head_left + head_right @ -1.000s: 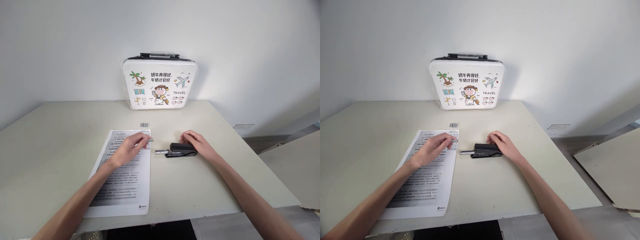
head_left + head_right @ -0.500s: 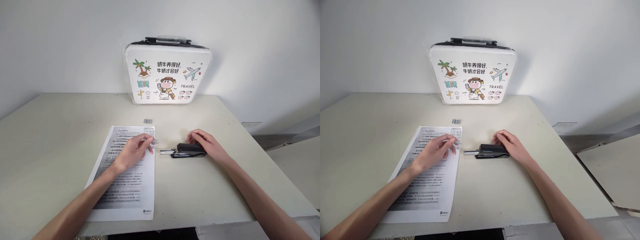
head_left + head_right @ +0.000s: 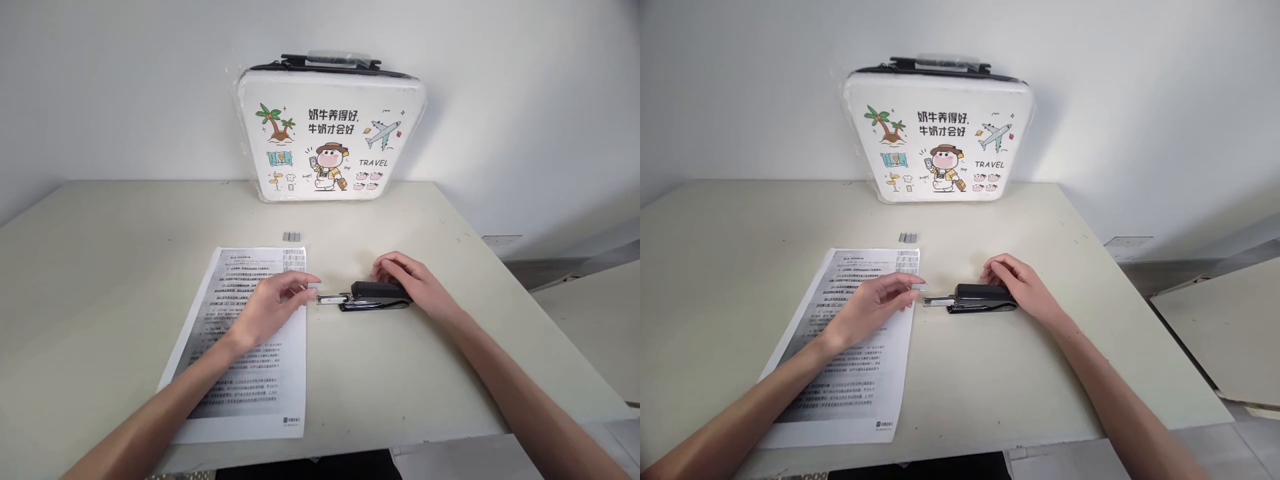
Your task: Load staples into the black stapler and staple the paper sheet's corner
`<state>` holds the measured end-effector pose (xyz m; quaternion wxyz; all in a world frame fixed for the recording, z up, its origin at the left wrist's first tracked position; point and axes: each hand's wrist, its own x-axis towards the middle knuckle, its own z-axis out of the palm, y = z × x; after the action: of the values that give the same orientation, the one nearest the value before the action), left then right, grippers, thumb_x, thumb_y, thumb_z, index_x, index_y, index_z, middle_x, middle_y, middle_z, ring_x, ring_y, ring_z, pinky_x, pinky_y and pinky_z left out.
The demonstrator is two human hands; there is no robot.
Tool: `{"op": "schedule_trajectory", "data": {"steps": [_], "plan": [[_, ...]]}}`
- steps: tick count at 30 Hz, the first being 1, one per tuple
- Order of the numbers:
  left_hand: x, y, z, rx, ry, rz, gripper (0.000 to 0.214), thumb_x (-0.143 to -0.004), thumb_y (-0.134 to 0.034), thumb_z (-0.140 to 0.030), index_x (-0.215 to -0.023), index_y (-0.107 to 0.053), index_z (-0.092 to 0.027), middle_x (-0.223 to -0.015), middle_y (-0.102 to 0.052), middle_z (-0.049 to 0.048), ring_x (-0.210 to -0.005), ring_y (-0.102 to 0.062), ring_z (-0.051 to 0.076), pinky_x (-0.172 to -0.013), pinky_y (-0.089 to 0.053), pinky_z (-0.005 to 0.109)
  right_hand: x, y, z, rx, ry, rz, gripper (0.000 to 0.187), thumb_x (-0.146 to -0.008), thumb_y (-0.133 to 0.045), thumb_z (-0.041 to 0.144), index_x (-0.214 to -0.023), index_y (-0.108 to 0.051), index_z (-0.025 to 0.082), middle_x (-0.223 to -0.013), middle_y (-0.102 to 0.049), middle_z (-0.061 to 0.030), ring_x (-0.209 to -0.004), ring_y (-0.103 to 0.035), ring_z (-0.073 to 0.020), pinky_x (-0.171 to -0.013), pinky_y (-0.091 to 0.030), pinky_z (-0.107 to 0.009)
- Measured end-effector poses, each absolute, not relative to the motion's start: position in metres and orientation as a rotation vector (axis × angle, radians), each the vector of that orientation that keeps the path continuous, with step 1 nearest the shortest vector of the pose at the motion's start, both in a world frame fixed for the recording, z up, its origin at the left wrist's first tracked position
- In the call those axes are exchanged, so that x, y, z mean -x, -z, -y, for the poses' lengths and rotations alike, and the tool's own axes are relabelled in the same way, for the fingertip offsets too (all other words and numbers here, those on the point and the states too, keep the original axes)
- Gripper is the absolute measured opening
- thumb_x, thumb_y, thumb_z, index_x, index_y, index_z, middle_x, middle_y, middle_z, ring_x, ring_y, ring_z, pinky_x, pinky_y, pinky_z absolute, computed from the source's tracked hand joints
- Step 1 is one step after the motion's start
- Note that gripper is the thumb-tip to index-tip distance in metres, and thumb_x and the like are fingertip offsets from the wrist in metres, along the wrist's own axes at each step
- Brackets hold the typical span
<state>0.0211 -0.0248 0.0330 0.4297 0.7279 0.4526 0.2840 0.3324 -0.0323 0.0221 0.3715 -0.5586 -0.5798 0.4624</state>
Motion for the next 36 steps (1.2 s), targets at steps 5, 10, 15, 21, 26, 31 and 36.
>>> {"op": "schedule_trajectory", "data": {"steps": [5, 10, 15, 21, 26, 31, 36], "plan": [[-0.031, -0.026, 0.032, -2.059, -0.881, -1.085, 0.016, -0.101, -0.066, -0.036, -0.107, -0.077, -0.026, -0.110, -0.073, 0.0032, -0.072, -0.061, 0.012, -0.070, -0.057, 0.028, -0.335, -0.019, 0.032, 1.424, -1.193, 1.487, 0.036, -0.103, -0.055, 0.059, -0.097, -0.068, 0.026, -0.111, -0.075, -0.0047, -0.092, -0.065, -0.0207, -0.085, -0.050, -0.036], [-0.038, -0.020, 0.038, -2.213, -0.880, -1.070, 0.013, -0.103, -0.065, -0.031, -0.107, -0.074, -0.024, -0.109, -0.071, 0.0024, -0.066, -0.054, 0.010, -0.067, -0.054, 0.029, -0.335, -0.020, 0.033, 1.417, -1.180, 1.497, 0.037, -0.102, -0.056, 0.061, -0.095, -0.068, 0.026, -0.106, -0.075, -0.0045, -0.091, -0.065, -0.0210, -0.085, -0.050, -0.036], [-0.040, -0.018, 0.040, -2.296, -0.867, -1.051, 0.014, -0.104, -0.063, -0.031, -0.108, -0.074, -0.023, -0.108, -0.072, 0.0037, -0.069, -0.058, 0.011, -0.066, -0.054, 0.028, -0.335, -0.020, 0.032, 1.421, -1.186, 1.486, 0.038, -0.101, -0.057, 0.061, -0.096, -0.068, 0.026, -0.105, -0.075, -0.0042, -0.091, -0.066, -0.0209, -0.084, -0.051, -0.036], [-0.041, -0.017, 0.041, -2.334, -0.892, -1.060, 0.015, -0.105, -0.063, -0.031, -0.108, -0.075, -0.022, -0.110, -0.072, 0.0053, -0.077, -0.063, 0.013, -0.065, -0.052, 0.027, -0.337, -0.018, 0.031, 1.421, -1.180, 1.501, 0.037, -0.102, -0.055, 0.060, -0.097, -0.068, 0.026, -0.107, -0.075, -0.0043, -0.092, -0.066, -0.0204, -0.085, -0.051, -0.036], [-0.041, -0.018, 0.041, -2.317, -0.877, -1.069, 0.018, -0.105, -0.062, -0.034, -0.109, -0.074, -0.022, -0.108, -0.072, 0.0059, -0.079, -0.064, 0.014, -0.068, -0.053, 0.028, -0.337, -0.019, 0.032, 1.424, -1.173, 1.513, 0.039, -0.101, -0.055, 0.062, -0.097, -0.068, 0.026, -0.108, -0.076, -0.0055, -0.092, -0.067, -0.0217, -0.085, -0.052, -0.037], [-0.042, -0.019, 0.042, -2.332, -0.848, -1.092, 0.017, -0.105, -0.062, -0.033, -0.107, -0.074, -0.021, -0.107, -0.073, 0.0054, -0.078, -0.065, 0.014, -0.066, -0.053, 0.027, -0.335, -0.020, 0.033, 1.435, -1.176, 1.508, 0.039, -0.101, -0.055, 0.062, -0.097, -0.068, 0.026, -0.109, -0.076, -0.0056, -0.092, -0.066, -0.0216, -0.085, -0.052, -0.037], [-0.037, -0.020, 0.040, -2.358, -0.832, -1.086, 0.017, -0.104, -0.064, -0.034, -0.107, -0.074, -0.022, -0.105, -0.072, 0.0051, -0.083, -0.067, 0.015, -0.072, -0.056, 0.028, -0.334, -0.022, 0.034, 1.425, -1.178, 1.492, 0.039, -0.100, -0.057, 0.063, -0.096, -0.068, 0.026, -0.105, -0.075, -0.0052, -0.092, -0.066, -0.0217, -0.085, -0.052, -0.036]]}}
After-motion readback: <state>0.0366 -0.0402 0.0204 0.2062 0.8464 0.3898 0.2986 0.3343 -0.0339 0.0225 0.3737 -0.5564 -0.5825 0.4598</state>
